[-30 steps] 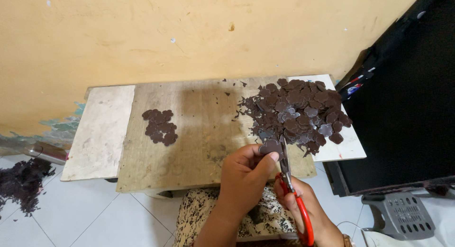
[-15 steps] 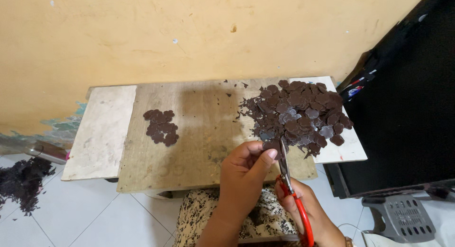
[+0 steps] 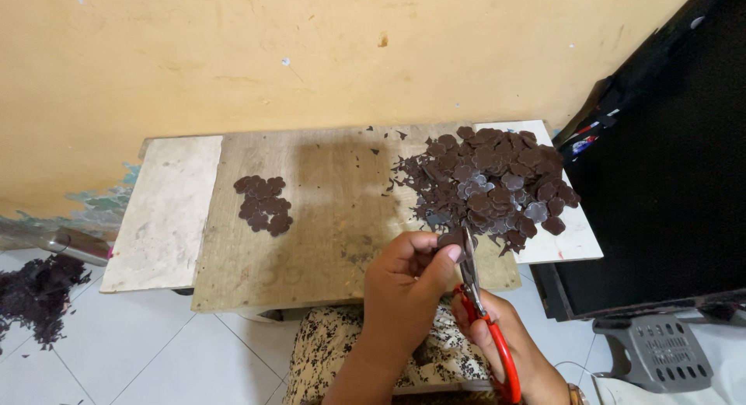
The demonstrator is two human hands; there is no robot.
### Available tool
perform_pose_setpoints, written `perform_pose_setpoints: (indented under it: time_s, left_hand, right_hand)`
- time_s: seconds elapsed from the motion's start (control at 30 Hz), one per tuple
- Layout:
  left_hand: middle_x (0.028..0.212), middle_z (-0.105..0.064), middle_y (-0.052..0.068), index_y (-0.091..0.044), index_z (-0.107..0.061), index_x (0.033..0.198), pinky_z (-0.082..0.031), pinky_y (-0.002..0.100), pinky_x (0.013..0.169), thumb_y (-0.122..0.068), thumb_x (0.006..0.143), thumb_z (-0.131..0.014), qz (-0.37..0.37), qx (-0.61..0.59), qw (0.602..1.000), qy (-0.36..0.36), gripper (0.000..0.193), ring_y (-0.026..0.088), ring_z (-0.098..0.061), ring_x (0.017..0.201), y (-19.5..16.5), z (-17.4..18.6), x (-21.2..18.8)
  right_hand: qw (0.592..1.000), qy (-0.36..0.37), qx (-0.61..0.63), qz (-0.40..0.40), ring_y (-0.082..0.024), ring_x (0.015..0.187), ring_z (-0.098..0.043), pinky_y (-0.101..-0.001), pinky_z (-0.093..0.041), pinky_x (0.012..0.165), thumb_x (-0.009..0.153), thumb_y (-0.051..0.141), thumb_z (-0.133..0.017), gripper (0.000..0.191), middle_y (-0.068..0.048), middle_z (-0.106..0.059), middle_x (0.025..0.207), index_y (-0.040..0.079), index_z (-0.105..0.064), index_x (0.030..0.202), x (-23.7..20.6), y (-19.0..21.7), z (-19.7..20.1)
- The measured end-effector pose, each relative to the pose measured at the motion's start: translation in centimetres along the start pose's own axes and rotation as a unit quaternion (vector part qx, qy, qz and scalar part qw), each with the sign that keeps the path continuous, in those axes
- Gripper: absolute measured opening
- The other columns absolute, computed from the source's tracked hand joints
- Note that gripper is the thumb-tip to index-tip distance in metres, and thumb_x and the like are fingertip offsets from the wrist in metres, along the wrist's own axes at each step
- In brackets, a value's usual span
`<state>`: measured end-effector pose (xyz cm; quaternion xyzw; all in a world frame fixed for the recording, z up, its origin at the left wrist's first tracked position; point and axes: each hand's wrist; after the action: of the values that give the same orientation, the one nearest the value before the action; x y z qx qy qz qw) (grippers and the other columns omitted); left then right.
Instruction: The person uses red-handled scissors to trim the edges of small dark brown flower-shaped pieces. They hold each piece in the left hand and cut with the right, placing finished pieces on a wooden board. The task continues repeatedly throughout the clip.
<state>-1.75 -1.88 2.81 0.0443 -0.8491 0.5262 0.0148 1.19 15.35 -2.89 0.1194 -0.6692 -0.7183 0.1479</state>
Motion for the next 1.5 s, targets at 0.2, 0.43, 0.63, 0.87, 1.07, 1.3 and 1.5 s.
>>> perform_pose_setpoints:
  time_s: [0.2, 0.43, 0.63, 0.87, 1.07, 1.3, 1.5]
  left_hand:
    - [0.081, -0.069, 0.001, 0.001, -0.067, 0.096, -0.051, 0.021, 0.064, 0.0, 0.091, -0.074, 0.001, -0.02, 1.0, -0.002, 0.008, 0.005, -0.062, 0.071, 0.6, 0.2, 0.3]
    - [0.083, -0.07, 0.001, 0.001, -0.067, 0.095, -0.053, 0.022, 0.064, 0.001, 0.09, -0.074, -0.006, -0.039, 0.999, 0.0, 0.008, 0.005, -0.063, 0.072, 0.8, 0.3, 0.4]
    - [0.083, -0.071, 0.003, 0.002, -0.068, 0.095, -0.053, 0.022, 0.065, -0.001, 0.091, -0.074, 0.0, -0.022, 0.999, 0.027, 0.008, 0.006, -0.064, 0.072, 0.6, 0.7, 0.5]
    - [0.078, -0.07, 0.004, 0.001, -0.068, 0.094, -0.054, 0.023, 0.063, -0.003, 0.091, -0.074, 0.034, -0.022, 0.998, 0.039, 0.008, 0.007, -0.064, 0.068, 0.4, 0.6, 0.2]
    - [0.081, -0.071, 0.005, 0.002, -0.067, 0.095, -0.055, 0.023, 0.064, -0.002, 0.092, -0.073, 0.014, -0.031, 0.999, 0.038, 0.007, 0.008, -0.064, 0.071, 0.6, 0.5, 0.2]
    - [0.08, -0.069, 0.005, 0.001, -0.065, 0.099, -0.054, 0.024, 0.062, 0.001, 0.092, -0.069, 0.0, -0.042, 0.999, 0.032, 0.008, 0.008, -0.065, 0.068, 0.7, 0.4, 0.2]
    - [0.081, -0.068, 0.005, 0.002, -0.064, 0.1, -0.053, 0.022, 0.056, 0.002, 0.092, -0.068, 0.04, -0.031, 0.997, 0.052, 0.009, 0.007, -0.063, 0.065, 0.1, 0.1, 0.0]
  right_hand:
    - [0.999, 0.005, 0.028, -0.018, -0.012, 0.064, -0.036, -0.0285, -0.032, 0.054, 0.094, 0.071, -0.048, 0.066, 0.001, -0.04, 0.071, 0.006, -0.051, 0.083, -0.1, -0.5, 0.0]
    - [1.0, 0.005, 0.004, 0.008, -0.012, 0.065, -0.038, -0.0281, -0.033, 0.055, 0.097, 0.071, -0.046, 0.066, 0.001, -0.042, 0.071, 0.007, -0.051, 0.081, -0.1, -0.9, 0.3]
    - [1.0, 0.013, -0.013, 0.008, -0.012, 0.064, -0.038, -0.0282, -0.033, 0.054, 0.09, 0.079, -0.046, 0.073, 0.001, -0.043, 0.07, 0.006, -0.054, 0.084, 0.1, -0.6, 0.3]
    - [1.0, 0.009, 0.012, 0.005, -0.013, 0.067, -0.038, -0.029, -0.033, 0.057, 0.09, 0.079, -0.048, 0.075, 0.0, -0.042, 0.072, 0.004, -0.055, 0.087, -0.1, 0.5, -0.2]
    - [1.0, 0.018, 0.021, 0.014, -0.013, 0.066, -0.038, -0.0286, -0.033, 0.056, 0.093, 0.076, -0.046, 0.073, 0.001, -0.043, 0.072, 0.004, -0.055, 0.088, -0.1, 0.1, 0.0]
    - [0.999, 0.027, 0.029, 0.0, -0.014, 0.073, -0.043, -0.0296, -0.039, 0.064, 0.089, 0.077, -0.052, 0.078, -0.002, -0.049, 0.079, 0.001, -0.06, 0.102, -0.5, -0.3, 0.1]
    - [0.998, 0.039, 0.04, -0.023, -0.018, 0.079, -0.048, -0.0322, -0.044, 0.071, 0.087, 0.08, -0.05, 0.086, -0.007, -0.054, 0.086, -0.001, -0.062, 0.112, -0.9, -0.3, 0.2]
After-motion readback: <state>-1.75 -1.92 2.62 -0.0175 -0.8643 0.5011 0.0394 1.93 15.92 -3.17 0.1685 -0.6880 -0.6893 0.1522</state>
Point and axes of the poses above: each hand's wrist, its own x-axis towards the middle knuckle, its own z-axis out of the back of the hand, y = z × x
